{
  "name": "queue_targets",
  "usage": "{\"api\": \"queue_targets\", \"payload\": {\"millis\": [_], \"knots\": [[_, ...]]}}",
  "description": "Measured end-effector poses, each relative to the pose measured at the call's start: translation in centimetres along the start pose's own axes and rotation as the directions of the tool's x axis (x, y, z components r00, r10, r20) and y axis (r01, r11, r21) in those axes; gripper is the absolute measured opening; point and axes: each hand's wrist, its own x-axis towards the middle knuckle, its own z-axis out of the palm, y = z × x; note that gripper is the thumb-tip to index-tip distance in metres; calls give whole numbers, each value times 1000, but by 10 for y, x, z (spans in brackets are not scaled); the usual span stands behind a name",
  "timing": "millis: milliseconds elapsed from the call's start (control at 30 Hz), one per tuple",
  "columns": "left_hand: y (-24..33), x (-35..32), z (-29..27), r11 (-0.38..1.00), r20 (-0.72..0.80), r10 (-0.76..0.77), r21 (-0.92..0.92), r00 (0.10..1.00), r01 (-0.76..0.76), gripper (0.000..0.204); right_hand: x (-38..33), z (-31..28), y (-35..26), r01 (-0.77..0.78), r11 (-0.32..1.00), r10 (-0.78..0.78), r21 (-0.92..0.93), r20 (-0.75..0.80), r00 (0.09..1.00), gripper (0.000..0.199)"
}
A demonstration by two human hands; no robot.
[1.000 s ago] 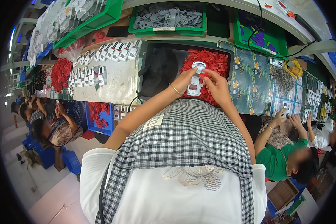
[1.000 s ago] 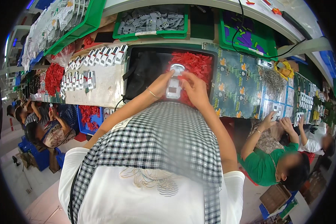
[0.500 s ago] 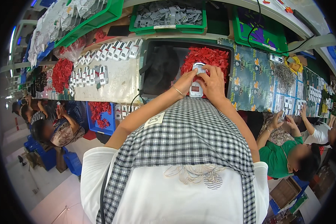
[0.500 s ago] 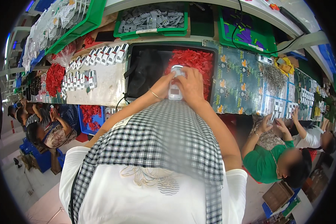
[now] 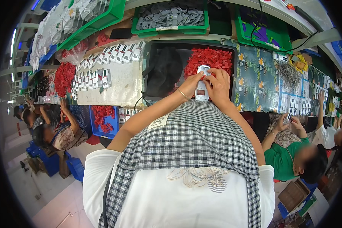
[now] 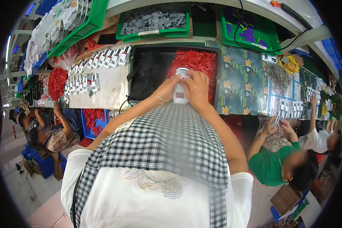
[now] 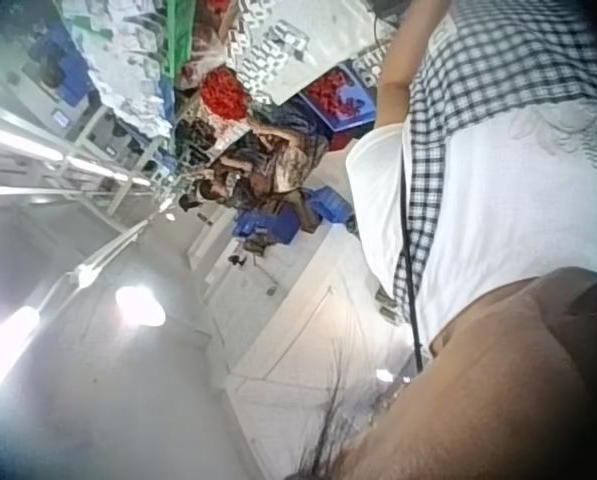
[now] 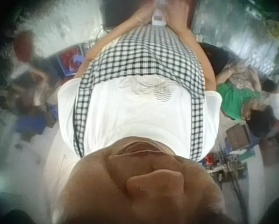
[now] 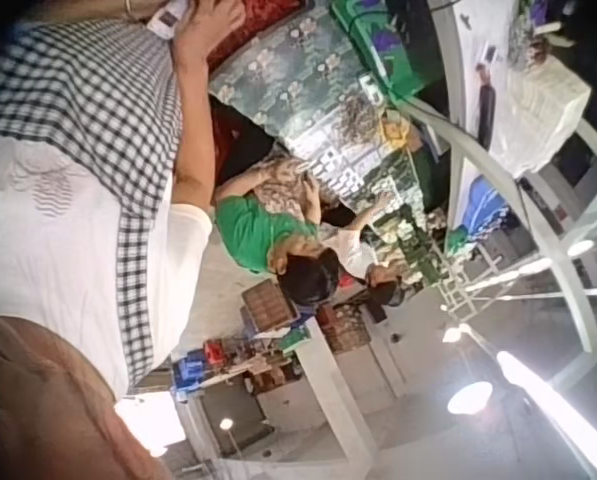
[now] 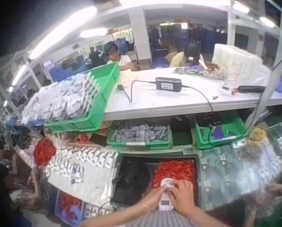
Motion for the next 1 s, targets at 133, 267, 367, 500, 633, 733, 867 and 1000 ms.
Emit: {"api": "queue_targets", "payload": {"millis": [133,267,367,500,633,733,867,1000], "knots": [[-1,-4,4,994,1,90,57,996,-90,29,-1,-2,0,11,1000,-11,12,-17,1000,15],[2,-7,5,993,-11,92,81,996,-91,25,-2,-5,-3,16,1000,-16,25,-18,1000,14],[1,-9,6,976,-2,142,167,990,-139,23,-3,-8,-8,-1,1000,1,5,-21,1000,17],[-2,-9,8,974,-21,165,159,986,-159,21,-4,-13,-12,-138,990,141,39,-108,984,33],[-3,-10,7,933,-18,228,291,974,-213,20,-6,-11,-10,-253,949,269,191,-63,961,42],[-5,-12,6,944,-22,196,276,980,-183,22,-10,-8,-6,-475,697,487,537,132,863,41],[-7,-13,5,837,17,313,467,950,-284,23,-9,-3,-2,-515,589,522,623,193,831,39],[-8,-14,6,783,55,397,501,916,-369,23,-7,-3,-5,-539,546,518,642,247,819,38]]}}
